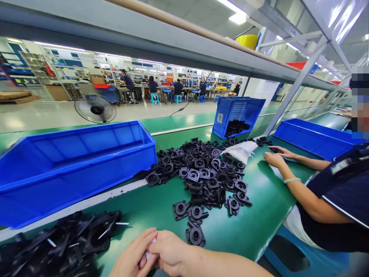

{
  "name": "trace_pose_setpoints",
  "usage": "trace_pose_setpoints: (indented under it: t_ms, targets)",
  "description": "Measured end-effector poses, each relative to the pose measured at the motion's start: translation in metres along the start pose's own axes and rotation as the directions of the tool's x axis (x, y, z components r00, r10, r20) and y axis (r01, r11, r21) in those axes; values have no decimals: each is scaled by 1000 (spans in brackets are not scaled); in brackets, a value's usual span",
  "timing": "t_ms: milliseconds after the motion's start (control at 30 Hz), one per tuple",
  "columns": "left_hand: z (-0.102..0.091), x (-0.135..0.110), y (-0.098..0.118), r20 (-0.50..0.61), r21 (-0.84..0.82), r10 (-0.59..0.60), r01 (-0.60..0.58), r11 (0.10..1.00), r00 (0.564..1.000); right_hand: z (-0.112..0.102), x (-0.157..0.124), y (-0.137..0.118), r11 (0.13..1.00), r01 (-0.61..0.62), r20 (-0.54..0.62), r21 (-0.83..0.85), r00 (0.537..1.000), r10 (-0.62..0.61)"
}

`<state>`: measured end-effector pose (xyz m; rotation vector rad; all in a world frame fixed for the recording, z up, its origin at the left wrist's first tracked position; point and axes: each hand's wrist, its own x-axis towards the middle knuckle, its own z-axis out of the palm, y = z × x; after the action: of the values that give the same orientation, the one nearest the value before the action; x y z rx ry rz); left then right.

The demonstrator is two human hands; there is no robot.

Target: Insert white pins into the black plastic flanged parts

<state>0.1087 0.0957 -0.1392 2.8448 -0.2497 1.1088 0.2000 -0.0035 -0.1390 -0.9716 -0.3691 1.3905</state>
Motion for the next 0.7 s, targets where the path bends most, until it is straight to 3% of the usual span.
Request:
trace_pose_setpoints:
  t_ms: [267,433,700]
  targets:
    - [0,3,-3,22,-18,39,-39,999,999,7,-6,-7,1000,10,-39,21,999,-9]
    - [1,-1,-2,52,-15,10,-9,1000,999,6,-4,-6,1000,8,-41,17,999,-8]
    - [5,-5,-7,10,20,-39,38,999,999,7,-6,-8,1000,-11,-73,4,997,11]
